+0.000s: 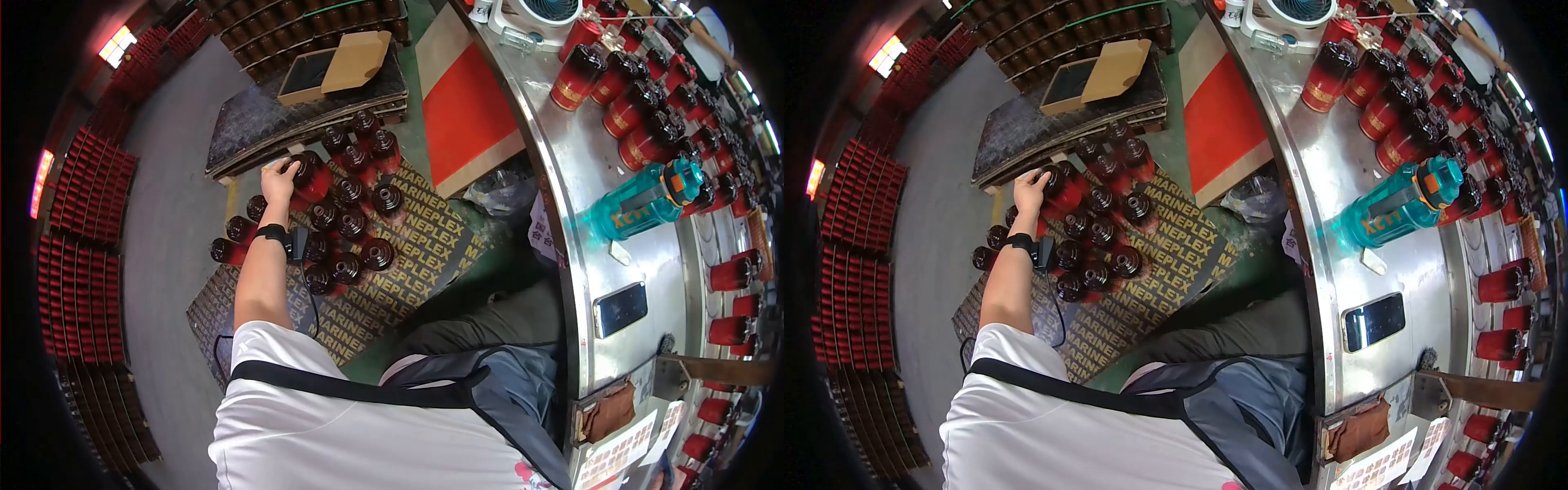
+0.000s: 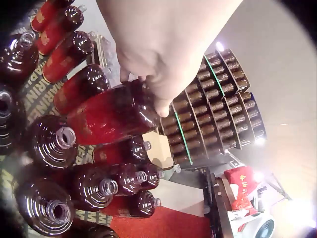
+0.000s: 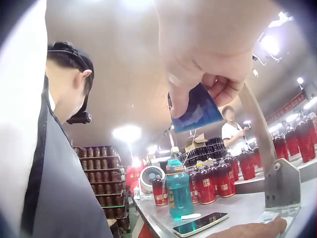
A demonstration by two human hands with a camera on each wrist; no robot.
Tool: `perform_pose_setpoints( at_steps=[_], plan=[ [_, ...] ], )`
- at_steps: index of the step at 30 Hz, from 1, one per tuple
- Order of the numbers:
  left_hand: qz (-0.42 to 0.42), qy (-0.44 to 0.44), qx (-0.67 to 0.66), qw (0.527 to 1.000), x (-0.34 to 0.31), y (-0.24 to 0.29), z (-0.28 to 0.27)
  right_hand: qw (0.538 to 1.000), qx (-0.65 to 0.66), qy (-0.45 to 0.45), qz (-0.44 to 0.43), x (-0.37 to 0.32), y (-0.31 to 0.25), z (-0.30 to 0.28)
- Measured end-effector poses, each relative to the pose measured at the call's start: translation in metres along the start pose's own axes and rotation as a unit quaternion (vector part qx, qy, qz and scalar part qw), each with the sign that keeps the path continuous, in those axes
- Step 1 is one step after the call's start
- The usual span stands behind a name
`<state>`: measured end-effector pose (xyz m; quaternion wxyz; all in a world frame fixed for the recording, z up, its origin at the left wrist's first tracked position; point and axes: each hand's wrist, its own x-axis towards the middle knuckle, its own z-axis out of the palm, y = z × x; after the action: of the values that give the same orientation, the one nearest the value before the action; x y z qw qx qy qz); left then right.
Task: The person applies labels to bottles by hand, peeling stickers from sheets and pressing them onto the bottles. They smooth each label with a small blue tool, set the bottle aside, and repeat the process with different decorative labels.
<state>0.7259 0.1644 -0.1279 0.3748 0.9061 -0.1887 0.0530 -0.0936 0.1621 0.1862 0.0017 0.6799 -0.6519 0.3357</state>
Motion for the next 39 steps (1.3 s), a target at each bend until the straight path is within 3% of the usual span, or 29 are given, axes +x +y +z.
perform_pose_setpoints(
  at_steps=[6, 12, 14, 16, 18, 19, 20, 21, 22, 23, 24, 25, 26, 27, 28, 29, 30, 31, 32, 34, 35, 36, 38, 39],
  plan=[
    [-0.038, -0.02, 0.019, 0.999, 0.002, -0.028, 0.039, 0.997, 0.061, -0.048, 0.02, -0.008, 0.024, 0.009],
    [-0.12, -0.079, 0.079, 0.987, 0.004, -0.035, 0.069, 0.992, 0.029, -0.101, -0.071, 0.004, 0.001, 0.026],
    [-0.114, -0.074, 0.092, 0.986, -0.006, -0.011, 0.066, 0.989, 0.012, -0.116, -0.094, 0.007, -0.006, 0.027],
    [-0.107, -0.069, 0.108, 0.986, -0.01, -0.012, 0.07, 0.984, -0.003, -0.134, -0.114, 0.01, -0.011, 0.028],
    [-0.005, -0.08, 0.153, 0.985, -0.004, -0.029, 0.077, 0.974, -0.06, -0.158, -0.154, 0.008, -0.011, 0.026],
    [0.083, -0.069, 0.194, 0.975, -0.012, -0.021, 0.07, 0.977, -0.068, -0.146, -0.143, 0.005, -0.001, 0.028],
    [0.126, -0.101, 0.186, 0.969, -0.008, -0.033, 0.07, 0.987, -0.039, -0.142, -0.059, -0.003, 0.018, 0.033],
    [0.102, -0.105, 0.141, 0.979, -0.019, -0.017, 0.061, 0.992, -0.01, -0.12, 0.029, -0.017, 0.028, 0.029],
    [0.021, -0.133, 0.086, 0.987, -0.027, -0.001, 0.055, 0.992, 0.006, -0.117, 0.053, -0.01, 0.001, 0.036],
    [0.025, -0.142, 0.071, 0.987, -0.014, -0.026, 0.068, 0.995, 0.019, -0.088, 0.052, -0.004, -0.014, 0.043],
    [0.05, -0.132, 0.077, 0.987, -0.003, -0.048, 0.078, 0.992, 0.015, -0.116, 0.051, -0.005, -0.004, 0.036],
    [0.105, -0.169, 0.144, 0.969, 0.011, -0.059, 0.081, 0.995, 0.008, -0.098, 0.019, -0.003, -0.007, 0.039],
    [0.091, -0.185, 0.216, 0.954, 0.023, -0.068, 0.086, 0.996, 0.023, -0.087, 0.022, -0.003, -0.007, 0.04],
    [0.092, -0.188, 0.132, 0.969, 0.031, -0.075, 0.087, 0.995, 0.016, -0.101, 0.017, -0.002, -0.006, 0.036],
    [0.097, -0.149, 0.207, 0.962, 0.033, -0.061, 0.083, 0.994, 0.038, -0.106, 0.011, -0.002, -0.005, 0.032],
    [0.047, -0.065, 0.254, 0.964, 0.028, -0.037, 0.076, 0.994, 0.048, -0.095, 0.021, -0.005, 0.0, 0.031],
    [0.099, -0.014, 0.159, 0.982, 0.047, -0.041, 0.083, 0.994, 0.063, -0.086, 0.03, -0.01, 0.005, 0.029],
    [0.076, 0.031, 0.129, 0.988, 0.046, 0.001, 0.079, 0.995, 0.063, -0.065, 0.037, -0.015, 0.01, 0.025],
    [0.075, 0.014, 0.057, 0.995, 0.035, 0.041, 0.073, 0.995, 0.064, -0.071, 0.04, -0.018, 0.014, 0.022],
    [0.222, -0.045, -0.157, 0.961, 0.022, 0.107, 0.066, 0.994, 0.074, -0.072, 0.04, -0.022, 0.022, 0.019],
    [0.228, -0.037, -0.159, 0.96, -0.005, 0.154, 0.037, 0.993, 0.085, -0.072, 0.043, -0.025, 0.029, 0.019],
    [0.206, -0.201, -0.4, 0.87, -0.079, 0.256, 0.0, 0.992, 0.096, -0.075, 0.045, -0.028, 0.034, 0.018],
    [0.337, -0.306, -0.452, 0.767, -0.154, 0.344, -0.055, 0.991, 0.11, -0.061, 0.037, -0.031, 0.04, 0.019],
    [0.404, -0.352, -0.497, 0.683, -0.185, 0.374, -0.075, 0.991, 0.117, -0.051, 0.032, -0.033, 0.043, 0.018]
  ],
)
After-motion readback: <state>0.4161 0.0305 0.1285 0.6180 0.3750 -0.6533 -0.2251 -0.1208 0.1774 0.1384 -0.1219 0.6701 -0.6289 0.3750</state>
